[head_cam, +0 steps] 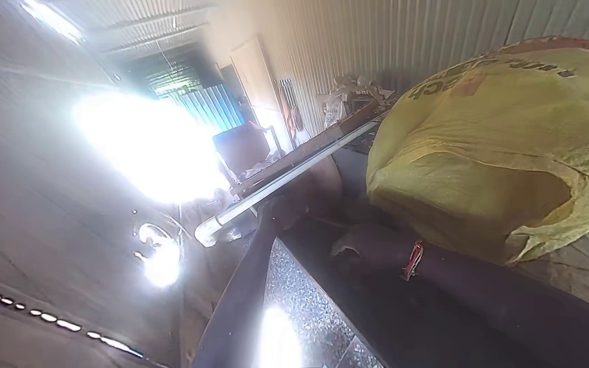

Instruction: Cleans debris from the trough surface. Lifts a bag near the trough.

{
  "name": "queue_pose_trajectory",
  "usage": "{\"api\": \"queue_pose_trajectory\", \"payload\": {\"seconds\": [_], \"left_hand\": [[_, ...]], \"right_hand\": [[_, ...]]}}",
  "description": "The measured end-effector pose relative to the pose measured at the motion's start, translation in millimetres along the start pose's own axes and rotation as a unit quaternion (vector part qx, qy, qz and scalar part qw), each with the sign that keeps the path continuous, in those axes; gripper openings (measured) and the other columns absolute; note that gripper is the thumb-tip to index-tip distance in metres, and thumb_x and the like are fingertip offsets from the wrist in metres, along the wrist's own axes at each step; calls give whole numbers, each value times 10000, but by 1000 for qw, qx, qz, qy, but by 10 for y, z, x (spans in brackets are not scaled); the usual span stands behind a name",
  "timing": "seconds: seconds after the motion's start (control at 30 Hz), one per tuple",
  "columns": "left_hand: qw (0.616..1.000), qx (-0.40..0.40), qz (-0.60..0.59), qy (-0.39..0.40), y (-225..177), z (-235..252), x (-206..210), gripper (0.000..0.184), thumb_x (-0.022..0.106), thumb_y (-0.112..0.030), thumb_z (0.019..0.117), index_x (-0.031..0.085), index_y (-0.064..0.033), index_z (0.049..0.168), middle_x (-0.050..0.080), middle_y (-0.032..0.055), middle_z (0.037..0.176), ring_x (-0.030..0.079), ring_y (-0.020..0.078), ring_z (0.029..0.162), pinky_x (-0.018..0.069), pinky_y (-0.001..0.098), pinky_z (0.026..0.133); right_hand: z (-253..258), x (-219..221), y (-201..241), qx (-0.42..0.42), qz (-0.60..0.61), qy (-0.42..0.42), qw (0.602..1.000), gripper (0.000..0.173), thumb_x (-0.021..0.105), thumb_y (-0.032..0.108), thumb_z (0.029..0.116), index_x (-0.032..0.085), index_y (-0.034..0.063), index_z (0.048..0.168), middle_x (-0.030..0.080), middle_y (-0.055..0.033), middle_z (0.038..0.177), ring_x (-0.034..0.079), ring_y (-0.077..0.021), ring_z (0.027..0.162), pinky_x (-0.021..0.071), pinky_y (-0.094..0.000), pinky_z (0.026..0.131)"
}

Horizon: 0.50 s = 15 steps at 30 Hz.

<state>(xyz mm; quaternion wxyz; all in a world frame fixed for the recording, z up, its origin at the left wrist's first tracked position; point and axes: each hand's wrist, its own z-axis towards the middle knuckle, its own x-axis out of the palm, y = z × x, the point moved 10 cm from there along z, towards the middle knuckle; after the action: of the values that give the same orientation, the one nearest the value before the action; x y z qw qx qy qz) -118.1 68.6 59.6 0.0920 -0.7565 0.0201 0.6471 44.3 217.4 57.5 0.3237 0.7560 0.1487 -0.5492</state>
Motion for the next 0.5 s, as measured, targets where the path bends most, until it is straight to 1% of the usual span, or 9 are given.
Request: {"api": "queue_pose_trajectory", "payload": {"seconds": [0.1, 0.2, 0.23, 0.27, 0.3, 0.33, 0.4, 0.5], "left_hand": [[1000, 6, 6, 10, -24, 6, 10, 652, 505, -671, 958, 614, -219, 1415, 606, 122, 1444, 518, 327, 1392, 347, 625, 1146], [1000, 2, 12, 11, -25, -2, 37, 633, 522, -655, 955, 636, -208, 1388, 614, 124, 1429, 523, 331, 1383, 355, 637, 1133], [1000, -4, 18, 21, -32, -31, 27, 634, 517, -661, 960, 627, -214, 1397, 609, 122, 1436, 520, 330, 1388, 356, 633, 1135], [999, -6, 20, 25, -30, -23, 24, 646, 518, -670, 955, 619, -222, 1409, 605, 122, 1442, 521, 332, 1388, 357, 633, 1136], [1000, -5, 18, 24, -17, 6, 19, 660, 519, -685, 945, 615, -230, 1413, 608, 120, 1439, 529, 333, 1381, 364, 636, 1131], [1000, -2, 14, 21, 2, 38, 21, 670, 520, -700, 934, 620, -237, 1407, 614, 115, 1433, 534, 331, 1377, 369, 638, 1130], [1000, 0, 7, 23, 37, 57, 60, 664, 526, -709, 923, 640, -245, 1384, 628, 111, 1420, 546, 336, 1366, 374, 648, 1123], [1000, 4, 14, 21, 23, 107, 65, 666, 533, -698, 914, 644, -232, 1376, 630, 117, 1412, 549, 346, 1358, 383, 654, 1109]], "right_hand": [[11, 15, 37, -16, 9, 0, 1000, 417, 650, 244, 1008, 623, 165, 1417, 680, -153, 1304, 636, -340, 1216, 463, -564, 1050], [34, 87, 102, -37, 15, 16, 999, 402, 642, 247, 1019, 627, 125, 1402, 687, -178, 1271, 645, -347, 1191, 464, -549, 1040], [52, 118, 90, -42, 12, 16, 999, 405, 640, 266, 1020, 628, 123, 1399, 693, -176, 1254, 651, -346, 1176, 469, -548, 1029], [89, 147, 39, -50, 3, 5, 999, 399, 646, 305, 1012, 645, 142, 1376, 711, -158, 1203, 669, -336, 1128, 491, -552, 994], [150, 171, -41, -64, -11, -17, 998, 383, 659, 367, 996, 670, 177, 1328, 733, -126, 1120, 691, -319, 1058, 528, -559, 933], [185, 177, -92, -68, -17, -27, 997, 383, 668, 409, 986, 680, 198, 1305, 738, -108, 1088, 699, -309, 1034, 544, -566, 909], [193, 176, -82, -59, 1, -23, 998, 375, 666, 388, 986, 682, 206, 1314, 738, -112, 1100, 697, -315, 1049, 538, -576, 918], [161, 121, -54, -56, 7, -22, 998, 373, 669, 374, 987, 685, 189, 1311, 741, -127, 1058, 704, -321, 1001, 543, -575, 885]]}}
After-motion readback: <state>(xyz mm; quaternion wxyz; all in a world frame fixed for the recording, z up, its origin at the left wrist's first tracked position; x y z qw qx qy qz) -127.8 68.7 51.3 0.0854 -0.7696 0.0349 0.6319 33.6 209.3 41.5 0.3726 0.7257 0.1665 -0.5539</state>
